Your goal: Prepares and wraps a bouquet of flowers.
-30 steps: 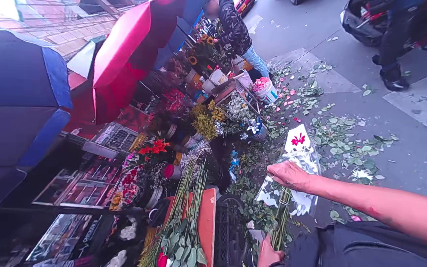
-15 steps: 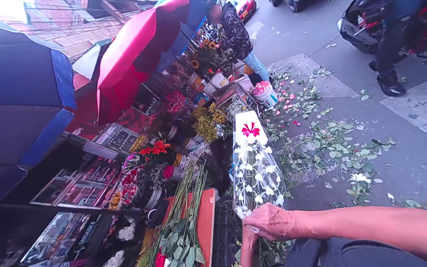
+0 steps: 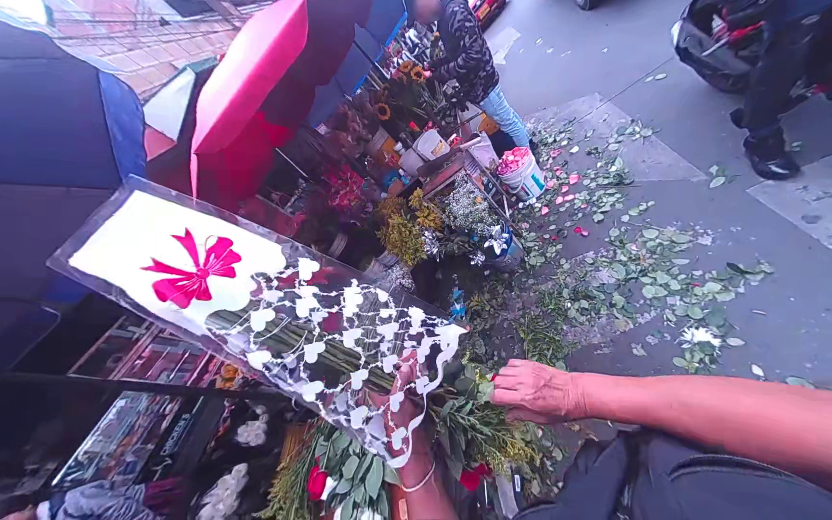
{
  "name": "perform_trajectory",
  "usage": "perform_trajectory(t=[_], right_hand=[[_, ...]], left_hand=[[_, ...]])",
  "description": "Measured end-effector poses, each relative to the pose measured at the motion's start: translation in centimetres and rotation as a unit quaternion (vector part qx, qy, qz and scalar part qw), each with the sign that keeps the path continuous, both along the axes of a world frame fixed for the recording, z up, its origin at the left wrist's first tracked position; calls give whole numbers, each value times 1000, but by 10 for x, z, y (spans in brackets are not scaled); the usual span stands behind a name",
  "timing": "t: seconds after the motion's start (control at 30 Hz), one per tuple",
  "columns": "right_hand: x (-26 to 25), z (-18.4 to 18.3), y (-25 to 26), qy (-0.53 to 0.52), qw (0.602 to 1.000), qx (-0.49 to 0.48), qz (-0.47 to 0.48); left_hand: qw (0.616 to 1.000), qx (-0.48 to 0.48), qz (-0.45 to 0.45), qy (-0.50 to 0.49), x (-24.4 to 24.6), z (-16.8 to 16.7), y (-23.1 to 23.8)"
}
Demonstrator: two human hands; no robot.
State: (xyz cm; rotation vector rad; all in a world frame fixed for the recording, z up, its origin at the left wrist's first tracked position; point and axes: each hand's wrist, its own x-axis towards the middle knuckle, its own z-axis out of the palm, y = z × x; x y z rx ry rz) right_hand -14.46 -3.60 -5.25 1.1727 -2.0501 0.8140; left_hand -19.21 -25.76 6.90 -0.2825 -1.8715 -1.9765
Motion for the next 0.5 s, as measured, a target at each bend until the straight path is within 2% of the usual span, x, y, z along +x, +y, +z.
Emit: perform_trajectory(t=[0.07,0.17,0.23,0.33,0.43,0.5], right_hand=[[-18,4,15,-156,984,-26,-78],[-32,51,3,-244,968,-45,-36],[-39,66,-15,-242,969,-48,5],[-49,52,-25,-173,978,-117,14],[-52,39,-21,-101,977,-184,-33],[-51,33,-18,-68,973,-213,-59]], left_hand=[[996,37,-50,64,3,12,-8],[982,53,-133,120,10,30,9],[981,75,-120,134,9,34,24],[979,99,-147,102,11,35,38],[977,142,-145,71,14,43,66],[982,127,-115,80,16,46,82]])
